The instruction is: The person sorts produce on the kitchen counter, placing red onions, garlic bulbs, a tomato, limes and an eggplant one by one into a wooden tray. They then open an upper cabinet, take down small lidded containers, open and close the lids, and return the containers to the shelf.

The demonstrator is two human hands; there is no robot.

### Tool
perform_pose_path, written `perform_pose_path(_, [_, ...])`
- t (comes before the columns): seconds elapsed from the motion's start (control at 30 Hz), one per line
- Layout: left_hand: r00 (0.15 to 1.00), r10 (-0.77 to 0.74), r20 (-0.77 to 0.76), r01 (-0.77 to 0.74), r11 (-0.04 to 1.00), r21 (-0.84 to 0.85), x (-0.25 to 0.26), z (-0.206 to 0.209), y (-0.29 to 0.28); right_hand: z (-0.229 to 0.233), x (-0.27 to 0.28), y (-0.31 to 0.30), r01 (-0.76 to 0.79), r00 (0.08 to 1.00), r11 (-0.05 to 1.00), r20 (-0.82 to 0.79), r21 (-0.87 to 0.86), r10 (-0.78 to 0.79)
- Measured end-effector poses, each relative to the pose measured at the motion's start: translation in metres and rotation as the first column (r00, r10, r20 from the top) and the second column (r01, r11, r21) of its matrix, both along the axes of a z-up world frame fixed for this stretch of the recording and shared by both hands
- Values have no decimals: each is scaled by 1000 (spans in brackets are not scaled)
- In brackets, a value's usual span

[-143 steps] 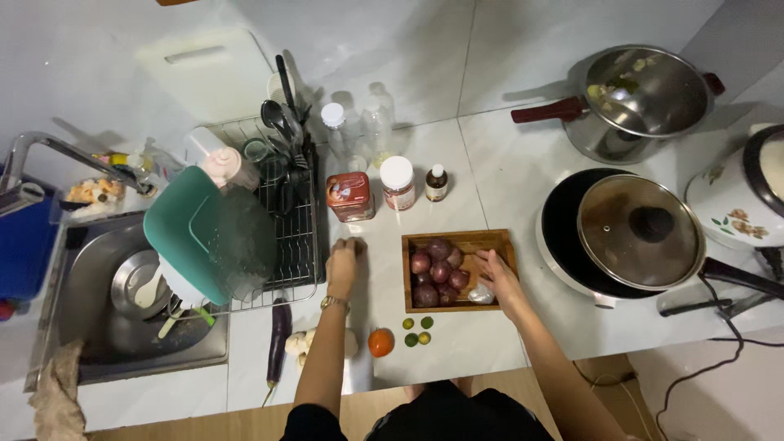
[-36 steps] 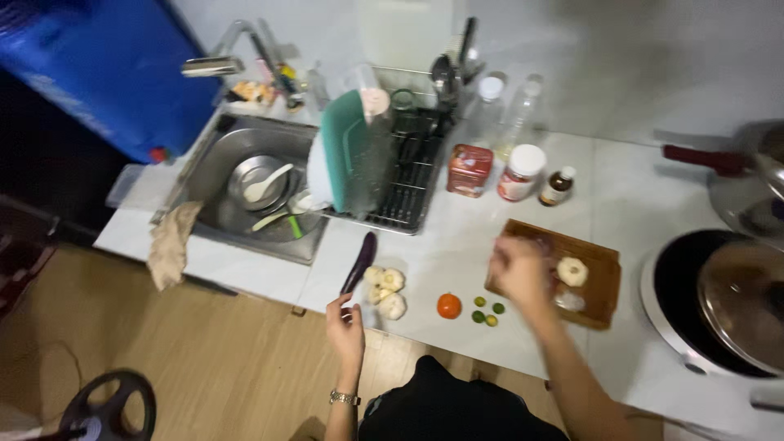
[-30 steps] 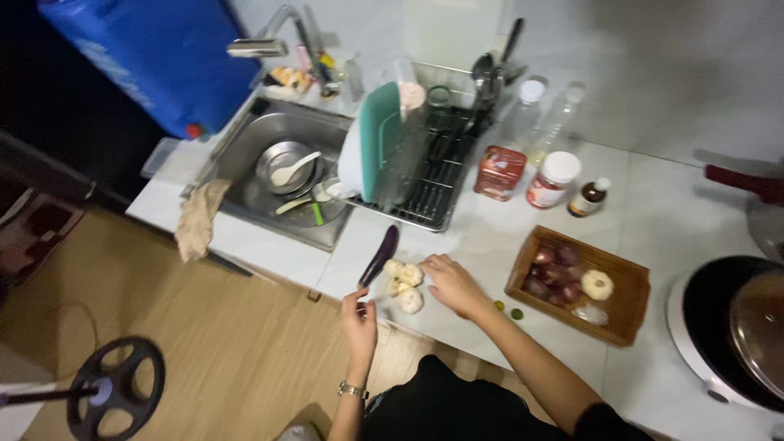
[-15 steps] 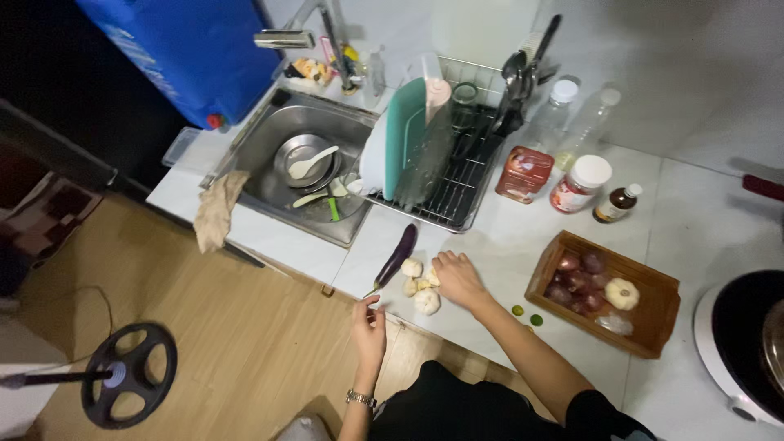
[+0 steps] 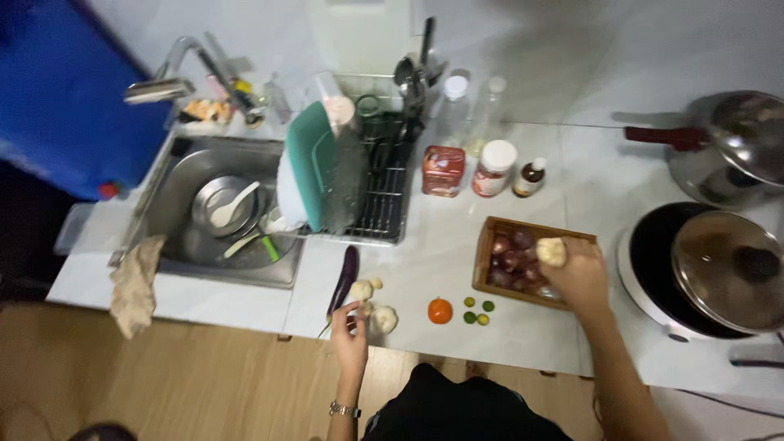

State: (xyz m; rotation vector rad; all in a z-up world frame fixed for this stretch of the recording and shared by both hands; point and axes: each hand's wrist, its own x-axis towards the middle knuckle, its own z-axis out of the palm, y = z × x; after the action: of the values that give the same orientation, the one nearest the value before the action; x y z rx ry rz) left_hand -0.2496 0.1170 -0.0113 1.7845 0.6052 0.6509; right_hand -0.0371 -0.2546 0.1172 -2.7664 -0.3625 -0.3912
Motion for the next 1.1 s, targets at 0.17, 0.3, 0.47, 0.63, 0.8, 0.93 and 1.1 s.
perform_pose_path(0.17, [993, -36, -116, 36, 999, 4, 10, 1, -4, -26, 14, -42, -6, 989, 927, -137, -375, -49])
perform_pose_path(0.3, [994, -67, -87, 67, 998, -13, 22, -1, -7, -46, 14, -36, 27, 980, 827, -150, -562, -133])
perform_pose_path(0.47, [993, -112, -46, 111, 993, -31, 29, 0, -9, -63, 8, -28, 69, 973, 812, -142, -579, -184])
perform_pose_path(0.63, [988, -101, -118, 101, 995, -3, 26, 10, -4, -75, 11, -34, 61, 978, 802, -125, -594, -167])
perform_pose_path(0.8, [993, -10, -121, 13, 1000, 23, 14, 19, 6, -70, 4, -43, 172, 971, 870, -71, -461, -230])
perform_pose_path(0.93, [988, 21, -154, -20, 1000, 9, -2, 18, 13, -68, 8, -26, 74, 802, 848, -474, -525, -364])
perform_pose_path(1.1, [993, 60, -104, -53, 996, 72, -14, 10, 18, -97, 29, -15, -3, 684, 812, -593, -584, -424])
